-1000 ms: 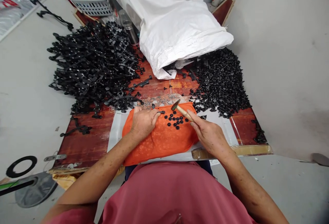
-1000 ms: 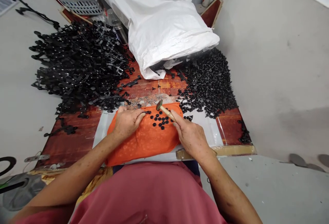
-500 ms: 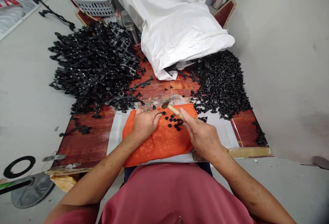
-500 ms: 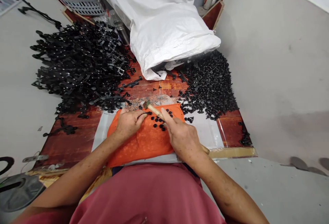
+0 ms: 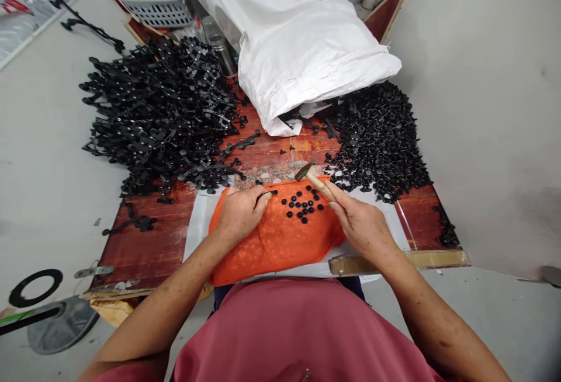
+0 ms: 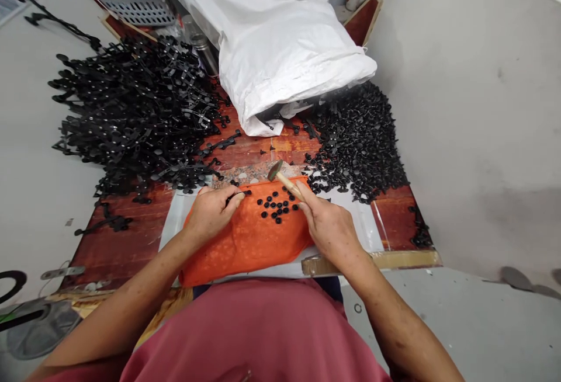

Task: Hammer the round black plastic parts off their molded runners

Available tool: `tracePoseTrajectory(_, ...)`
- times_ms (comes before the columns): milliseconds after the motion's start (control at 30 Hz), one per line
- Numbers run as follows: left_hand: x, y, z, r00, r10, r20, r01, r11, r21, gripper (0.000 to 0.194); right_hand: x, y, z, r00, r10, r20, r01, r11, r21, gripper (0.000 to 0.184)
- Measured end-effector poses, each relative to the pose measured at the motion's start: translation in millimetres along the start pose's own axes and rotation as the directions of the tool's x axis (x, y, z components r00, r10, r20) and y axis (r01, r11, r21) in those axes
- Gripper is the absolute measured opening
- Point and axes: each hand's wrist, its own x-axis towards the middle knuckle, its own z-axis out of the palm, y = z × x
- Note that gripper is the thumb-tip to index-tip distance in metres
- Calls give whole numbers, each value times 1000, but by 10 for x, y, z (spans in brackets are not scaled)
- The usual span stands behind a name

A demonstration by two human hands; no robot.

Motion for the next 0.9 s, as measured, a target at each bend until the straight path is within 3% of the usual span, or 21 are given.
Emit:
tracePoseTrajectory(300,-90,109,78,999,27,35,-27,1000,-3,34,-219,52,137,998,71,1,-70,984,163,47)
tracePoseTrajectory(567,-103,149,104,999,18,32,-20,999,44,35,-250,83,175,998,57,3,-57,988,147,49)
tracePoseTrajectory(900,-104,176,142,999,29,-24,-26,994,103,36,-288,21,174,995,-10,97,1,995,97,51)
